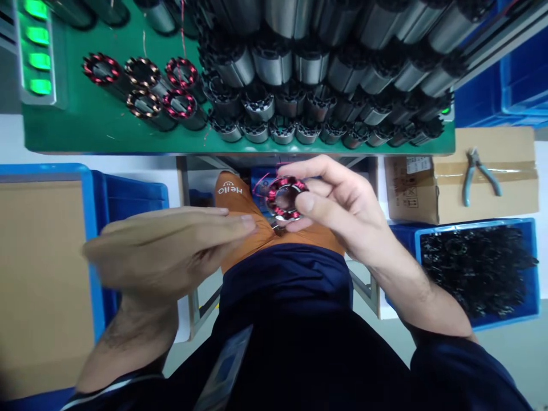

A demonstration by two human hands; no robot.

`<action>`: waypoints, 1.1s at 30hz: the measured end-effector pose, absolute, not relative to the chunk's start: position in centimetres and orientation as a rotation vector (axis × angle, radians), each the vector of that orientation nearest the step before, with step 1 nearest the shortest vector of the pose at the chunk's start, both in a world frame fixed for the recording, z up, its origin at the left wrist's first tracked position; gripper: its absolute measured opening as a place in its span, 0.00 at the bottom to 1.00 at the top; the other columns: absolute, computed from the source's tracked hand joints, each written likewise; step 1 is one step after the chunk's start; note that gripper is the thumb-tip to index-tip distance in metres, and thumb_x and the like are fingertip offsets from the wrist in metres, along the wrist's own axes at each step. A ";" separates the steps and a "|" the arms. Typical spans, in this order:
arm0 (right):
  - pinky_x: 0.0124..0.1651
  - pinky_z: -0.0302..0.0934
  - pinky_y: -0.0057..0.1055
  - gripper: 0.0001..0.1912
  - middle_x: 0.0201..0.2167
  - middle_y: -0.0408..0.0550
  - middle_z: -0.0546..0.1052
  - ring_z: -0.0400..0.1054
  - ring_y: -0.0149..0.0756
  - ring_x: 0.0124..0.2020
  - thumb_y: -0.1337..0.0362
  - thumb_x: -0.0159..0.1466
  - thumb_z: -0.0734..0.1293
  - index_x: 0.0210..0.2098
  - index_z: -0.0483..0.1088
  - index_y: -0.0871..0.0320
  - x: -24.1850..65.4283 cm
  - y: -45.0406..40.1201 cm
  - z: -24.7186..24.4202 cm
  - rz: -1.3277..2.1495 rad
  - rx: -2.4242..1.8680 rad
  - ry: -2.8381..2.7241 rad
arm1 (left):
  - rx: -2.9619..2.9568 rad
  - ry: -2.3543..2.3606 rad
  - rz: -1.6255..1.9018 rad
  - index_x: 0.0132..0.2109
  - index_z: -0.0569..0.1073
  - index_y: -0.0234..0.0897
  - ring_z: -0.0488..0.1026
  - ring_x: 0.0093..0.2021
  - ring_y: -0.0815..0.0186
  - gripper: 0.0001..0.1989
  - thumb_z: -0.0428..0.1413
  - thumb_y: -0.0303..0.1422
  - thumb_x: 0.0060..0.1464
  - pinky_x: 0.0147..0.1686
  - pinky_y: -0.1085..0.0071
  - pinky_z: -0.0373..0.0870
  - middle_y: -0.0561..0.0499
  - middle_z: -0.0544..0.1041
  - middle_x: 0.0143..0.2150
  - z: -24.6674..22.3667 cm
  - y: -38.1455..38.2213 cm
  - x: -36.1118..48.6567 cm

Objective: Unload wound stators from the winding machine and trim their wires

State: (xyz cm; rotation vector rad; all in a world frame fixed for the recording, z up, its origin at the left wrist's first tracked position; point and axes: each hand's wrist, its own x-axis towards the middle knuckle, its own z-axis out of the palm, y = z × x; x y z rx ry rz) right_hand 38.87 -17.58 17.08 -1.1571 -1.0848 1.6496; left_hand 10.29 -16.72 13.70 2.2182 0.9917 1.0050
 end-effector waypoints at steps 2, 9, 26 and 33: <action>0.44 0.85 0.35 0.19 0.47 0.46 0.91 0.88 0.40 0.40 0.50 0.75 0.80 0.62 0.84 0.47 39.5 -17.8 17.3 1.619 -1.059 -1.076 | 2.261 0.979 0.991 0.49 0.90 0.53 0.92 0.39 0.62 0.07 0.70 0.31 0.74 0.43 0.64 0.91 0.61 0.92 0.42 11.4 -16.1 10.5; 0.46 0.85 0.35 0.22 0.47 0.50 0.89 0.88 0.42 0.43 0.50 0.70 0.86 0.58 0.84 0.51 39.2 -18.5 18.4 1.330 -1.320 -1.307 | 1.614 1.007 1.154 0.49 0.93 0.49 0.92 0.48 0.57 0.06 0.78 0.39 0.68 0.47 0.61 0.91 0.51 0.93 0.49 11.1 -15.3 13.2; 0.41 0.83 0.31 0.24 0.45 0.49 0.91 0.87 0.39 0.40 0.53 0.66 0.90 0.57 0.86 0.52 39.2 -18.5 16.4 1.304 -1.147 -1.313 | 1.248 0.888 1.074 0.47 0.90 0.47 0.88 0.58 0.50 0.15 0.81 0.49 0.64 0.45 0.59 0.91 0.44 0.90 0.57 12.8 -16.1 15.8; 0.39 0.81 0.31 0.24 0.42 0.47 0.89 0.86 0.38 0.37 0.51 0.69 0.87 0.60 0.85 0.51 40.2 -19.3 16.2 1.425 -1.166 -1.232 | 1.021 0.811 0.934 0.42 0.87 0.41 0.89 0.51 0.59 0.15 0.73 0.46 0.73 0.38 0.70 0.87 0.44 0.90 0.56 10.2 -16.2 16.2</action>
